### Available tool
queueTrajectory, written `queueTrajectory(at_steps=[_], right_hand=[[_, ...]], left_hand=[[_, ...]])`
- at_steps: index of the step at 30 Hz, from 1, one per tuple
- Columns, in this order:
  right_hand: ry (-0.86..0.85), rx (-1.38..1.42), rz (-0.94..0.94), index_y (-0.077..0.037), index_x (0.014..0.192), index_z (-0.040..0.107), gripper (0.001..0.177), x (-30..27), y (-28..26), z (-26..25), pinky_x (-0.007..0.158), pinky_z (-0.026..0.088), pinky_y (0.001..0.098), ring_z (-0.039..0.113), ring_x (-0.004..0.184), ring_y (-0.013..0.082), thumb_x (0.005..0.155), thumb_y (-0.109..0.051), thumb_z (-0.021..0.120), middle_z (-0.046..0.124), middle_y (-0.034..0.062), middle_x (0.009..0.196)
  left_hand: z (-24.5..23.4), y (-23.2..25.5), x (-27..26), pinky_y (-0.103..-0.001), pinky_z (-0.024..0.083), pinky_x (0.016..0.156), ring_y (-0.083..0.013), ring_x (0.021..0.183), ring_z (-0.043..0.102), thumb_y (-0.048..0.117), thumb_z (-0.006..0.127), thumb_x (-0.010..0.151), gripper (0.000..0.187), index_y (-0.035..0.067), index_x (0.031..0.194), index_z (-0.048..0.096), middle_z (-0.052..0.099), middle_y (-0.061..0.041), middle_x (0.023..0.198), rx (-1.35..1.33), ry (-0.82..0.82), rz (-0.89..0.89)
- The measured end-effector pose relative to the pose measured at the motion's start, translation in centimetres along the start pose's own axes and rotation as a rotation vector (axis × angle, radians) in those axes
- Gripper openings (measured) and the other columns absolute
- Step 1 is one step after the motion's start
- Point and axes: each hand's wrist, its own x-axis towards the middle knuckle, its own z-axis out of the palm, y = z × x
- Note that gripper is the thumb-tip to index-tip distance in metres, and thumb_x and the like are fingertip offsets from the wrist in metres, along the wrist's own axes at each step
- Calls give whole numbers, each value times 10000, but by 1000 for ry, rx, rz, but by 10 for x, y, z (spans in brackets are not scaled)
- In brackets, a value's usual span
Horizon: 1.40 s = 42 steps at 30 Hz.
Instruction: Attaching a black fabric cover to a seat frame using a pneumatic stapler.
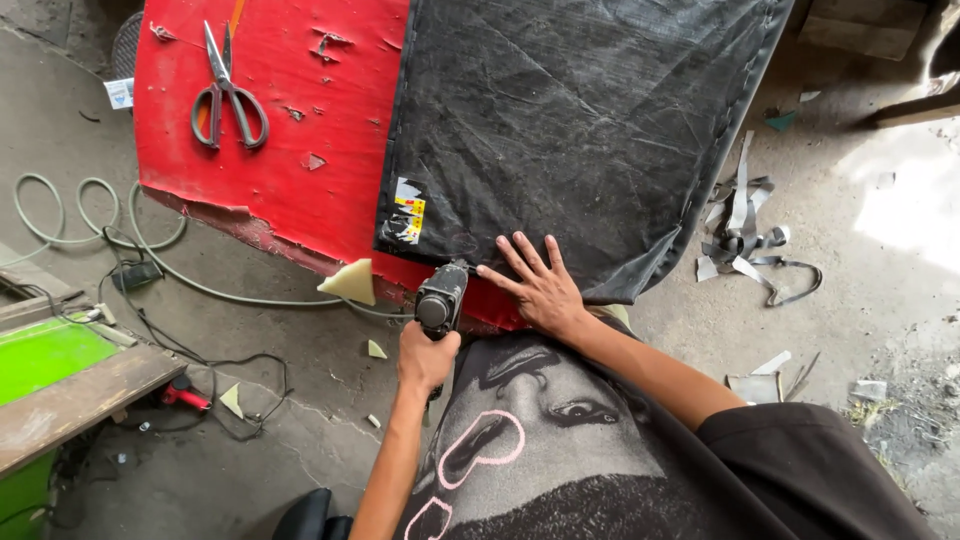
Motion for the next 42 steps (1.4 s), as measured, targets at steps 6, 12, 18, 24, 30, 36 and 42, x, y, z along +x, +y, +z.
queueTrajectory(at_steps=[6,12,18,24,30,36,42], right_hand=[[2,-35,34,-390,1658,323,567,-25,8,-7,1284,78,585,234,1614,271,1094,-354,360,305,34,1741],[-20,-51,42,-332,1676,296,589,-34,11,-4,1293,60,582,219,1614,265,1093,-379,370,284,20,1748],[-39,-72,4,-247,1676,293,615,-49,21,-2,1303,61,559,206,1618,260,1091,-418,374,272,43,1751],[-125,-109,-56,-178,1672,264,708,-73,34,-12,1314,49,545,170,1629,244,1033,-432,431,235,59,1759],[-170,-120,-103,-145,1680,219,786,-80,43,-14,1315,18,548,132,1639,249,1002,-471,446,204,83,1764],[-187,-92,-153,-122,1684,198,853,-95,57,-14,1312,25,540,132,1636,244,963,-477,486,191,102,1762],[-161,-41,-177,-106,1683,208,875,-97,61,-24,1305,43,527,158,1632,246,936,-418,540,214,120,1754]], left_hand=[[8,1,-9,-347,210,459,-84,486,155,55,587,736,285,224,621,389,239,50,465,-66,17,4],[28,11,-24,-321,198,475,-75,518,143,67,587,715,308,229,582,360,196,44,466,-106,-32,7],[45,-2,-22,-334,201,466,-69,487,136,61,583,725,305,238,608,364,212,52,462,-57,13,3],[59,-5,-33,-342,220,470,-88,491,164,90,601,711,240,206,594,427,250,29,455,-89,38,-29],[92,-12,-26,-355,291,424,-124,404,314,116,611,662,141,145,592,492,325,14,445,18,35,-47],[96,-4,-35,-390,342,466,-152,448,359,116,607,698,39,103,675,577,397,-24,463,11,39,-60],[110,-8,-35,-417,395,484,-192,483,501,147,634,671,88,68,662,672,452,-70,478,44,-5,-69]])
